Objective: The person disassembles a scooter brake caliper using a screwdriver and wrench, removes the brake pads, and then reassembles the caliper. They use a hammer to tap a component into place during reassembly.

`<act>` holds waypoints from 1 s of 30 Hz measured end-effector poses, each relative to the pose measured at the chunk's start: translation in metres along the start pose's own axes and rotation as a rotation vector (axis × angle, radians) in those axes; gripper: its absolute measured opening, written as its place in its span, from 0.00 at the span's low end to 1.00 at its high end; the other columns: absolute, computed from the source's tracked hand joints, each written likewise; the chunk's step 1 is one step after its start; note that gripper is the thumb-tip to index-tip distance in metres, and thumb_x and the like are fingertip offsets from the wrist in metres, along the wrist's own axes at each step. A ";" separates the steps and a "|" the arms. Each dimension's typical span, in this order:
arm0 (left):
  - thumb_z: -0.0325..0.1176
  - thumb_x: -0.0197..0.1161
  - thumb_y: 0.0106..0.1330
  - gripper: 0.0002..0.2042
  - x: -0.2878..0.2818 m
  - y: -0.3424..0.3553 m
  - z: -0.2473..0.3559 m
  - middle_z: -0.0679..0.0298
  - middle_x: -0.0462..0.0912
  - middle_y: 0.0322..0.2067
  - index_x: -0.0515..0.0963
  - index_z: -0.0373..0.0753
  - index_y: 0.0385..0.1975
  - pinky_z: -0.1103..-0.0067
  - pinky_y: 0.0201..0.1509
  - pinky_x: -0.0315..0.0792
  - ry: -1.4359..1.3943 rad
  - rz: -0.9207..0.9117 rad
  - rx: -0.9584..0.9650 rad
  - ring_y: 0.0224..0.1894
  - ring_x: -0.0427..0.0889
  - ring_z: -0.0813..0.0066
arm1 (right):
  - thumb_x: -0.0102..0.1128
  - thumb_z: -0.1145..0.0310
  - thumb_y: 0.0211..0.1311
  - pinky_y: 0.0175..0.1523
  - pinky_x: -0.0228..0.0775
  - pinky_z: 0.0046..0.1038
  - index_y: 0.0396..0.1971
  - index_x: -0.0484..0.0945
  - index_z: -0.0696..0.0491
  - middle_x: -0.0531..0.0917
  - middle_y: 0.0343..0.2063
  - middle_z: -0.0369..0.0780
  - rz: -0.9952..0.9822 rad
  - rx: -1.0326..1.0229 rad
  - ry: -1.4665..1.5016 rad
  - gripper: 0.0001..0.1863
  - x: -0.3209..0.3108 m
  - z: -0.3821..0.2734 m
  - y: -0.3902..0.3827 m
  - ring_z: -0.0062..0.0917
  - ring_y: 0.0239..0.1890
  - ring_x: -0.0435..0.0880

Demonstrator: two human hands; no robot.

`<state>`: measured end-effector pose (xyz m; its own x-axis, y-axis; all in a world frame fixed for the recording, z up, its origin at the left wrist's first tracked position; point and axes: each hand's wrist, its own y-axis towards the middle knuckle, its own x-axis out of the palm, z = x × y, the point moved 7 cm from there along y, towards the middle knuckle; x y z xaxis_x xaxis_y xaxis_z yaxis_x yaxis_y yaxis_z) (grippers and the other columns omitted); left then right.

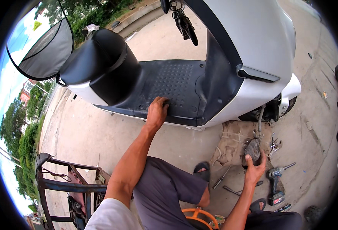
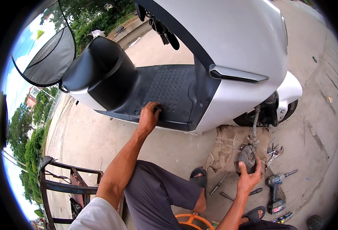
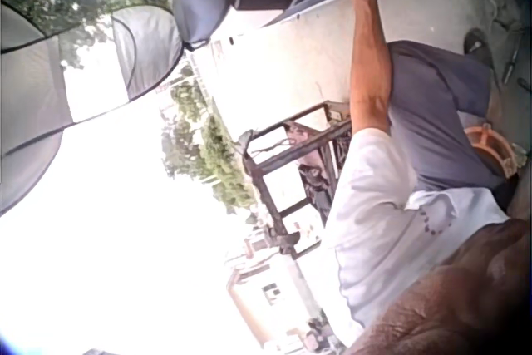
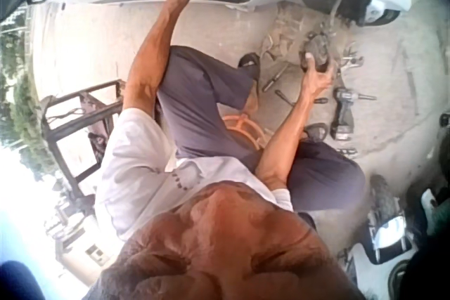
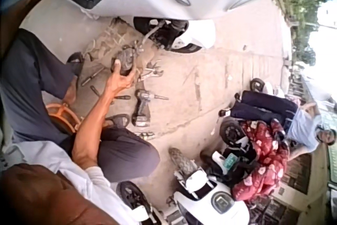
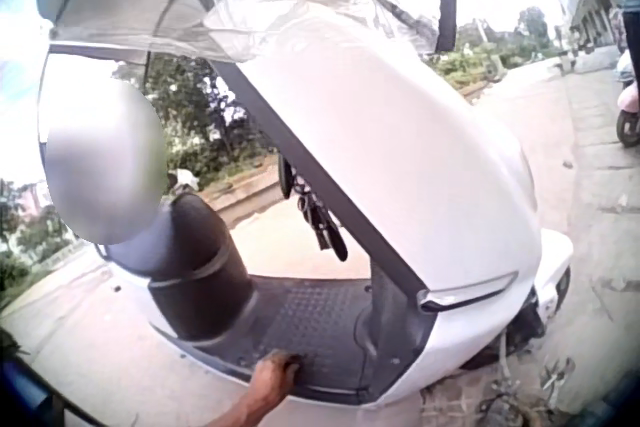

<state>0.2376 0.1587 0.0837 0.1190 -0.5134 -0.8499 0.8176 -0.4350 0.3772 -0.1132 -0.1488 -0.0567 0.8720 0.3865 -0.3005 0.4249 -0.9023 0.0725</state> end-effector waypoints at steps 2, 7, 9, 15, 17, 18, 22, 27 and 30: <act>0.22 0.60 0.66 0.13 -0.001 -0.004 0.001 0.51 0.83 0.50 0.82 0.32 0.50 0.63 0.57 0.76 -0.001 -0.015 0.039 0.53 0.82 0.48 | 0.81 0.63 0.49 0.69 0.65 0.37 0.59 0.78 0.61 0.84 0.53 0.50 0.007 0.033 0.010 0.36 0.000 0.004 -0.002 0.37 0.58 0.80; 0.19 0.55 0.68 0.17 0.018 0.003 0.034 0.51 0.79 0.55 0.78 0.31 0.56 0.65 0.65 0.73 0.189 -0.111 0.278 0.61 0.76 0.49 | 0.80 0.63 0.48 0.69 0.64 0.40 0.59 0.79 0.56 0.85 0.53 0.51 0.010 0.087 0.061 0.36 -0.012 0.000 0.010 0.42 0.58 0.81; 0.20 0.59 0.67 0.18 -0.014 -0.004 0.062 0.49 0.77 0.57 0.77 0.30 0.57 0.63 0.63 0.74 0.144 -0.092 0.218 0.58 0.78 0.47 | 0.80 0.57 0.46 0.69 0.60 0.41 0.60 0.79 0.52 0.86 0.52 0.50 0.009 0.096 -0.087 0.38 -0.007 -0.002 0.009 0.45 0.57 0.81; 0.37 0.64 0.74 0.25 -0.012 -0.090 0.186 0.45 0.74 0.64 0.71 0.30 0.65 0.69 0.64 0.74 -0.420 -0.529 -0.065 0.60 0.81 0.56 | 0.84 0.61 0.43 0.55 0.74 0.35 0.56 0.80 0.57 0.88 0.40 0.44 -0.003 0.138 0.004 0.37 -0.002 -0.015 0.007 0.34 0.46 0.85; 0.47 0.62 0.75 0.32 0.032 -0.115 0.215 0.45 0.73 0.65 0.65 0.32 0.71 0.68 0.66 0.72 -0.665 -0.639 -0.101 0.65 0.76 0.58 | 0.85 0.61 0.44 0.49 0.76 0.32 0.55 0.80 0.59 0.87 0.36 0.42 -0.026 0.193 0.115 0.37 -0.012 -0.024 0.002 0.29 0.41 0.85; 0.50 0.59 0.76 0.34 0.052 -0.122 0.215 0.45 0.73 0.64 0.62 0.32 0.72 0.67 0.66 0.71 -0.705 -0.675 -0.191 0.66 0.74 0.58 | 0.86 0.62 0.45 0.42 0.78 0.28 0.54 0.79 0.62 0.86 0.33 0.40 -0.066 0.229 0.245 0.36 -0.008 -0.035 -0.004 0.24 0.36 0.84; 0.54 0.56 0.77 0.34 0.114 -0.136 0.214 0.49 0.75 0.61 0.63 0.32 0.71 0.65 0.61 0.75 -1.146 -0.806 -0.615 0.63 0.76 0.62 | 0.86 0.60 0.48 0.40 0.76 0.23 0.54 0.78 0.64 0.87 0.33 0.40 -0.162 0.281 0.288 0.36 0.003 -0.053 -0.030 0.19 0.35 0.83; 0.53 0.56 0.77 0.29 0.127 -0.131 0.233 0.57 0.78 0.55 0.69 0.36 0.65 0.66 0.53 0.78 -1.289 -0.894 -0.768 0.57 0.79 0.68 | 0.78 0.65 0.60 0.42 0.76 0.22 0.56 0.76 0.66 0.88 0.37 0.42 -0.227 0.183 0.486 0.30 -0.007 -0.055 -0.039 0.23 0.38 0.86; 0.54 0.58 0.75 0.28 0.120 -0.128 0.240 0.60 0.79 0.53 0.71 0.37 0.63 0.67 0.52 0.78 -1.234 -0.844 -0.732 0.54 0.80 0.69 | 0.70 0.66 0.68 0.39 0.75 0.23 0.52 0.79 0.64 0.88 0.37 0.41 -0.162 0.352 0.628 0.19 -0.047 -0.016 -0.031 0.23 0.35 0.86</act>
<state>0.0123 -0.0251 0.0216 -0.6607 -0.7220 0.2055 0.5320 -0.6435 -0.5504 -0.1637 -0.1362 -0.0298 0.8248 0.4611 0.3274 0.5489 -0.7918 -0.2678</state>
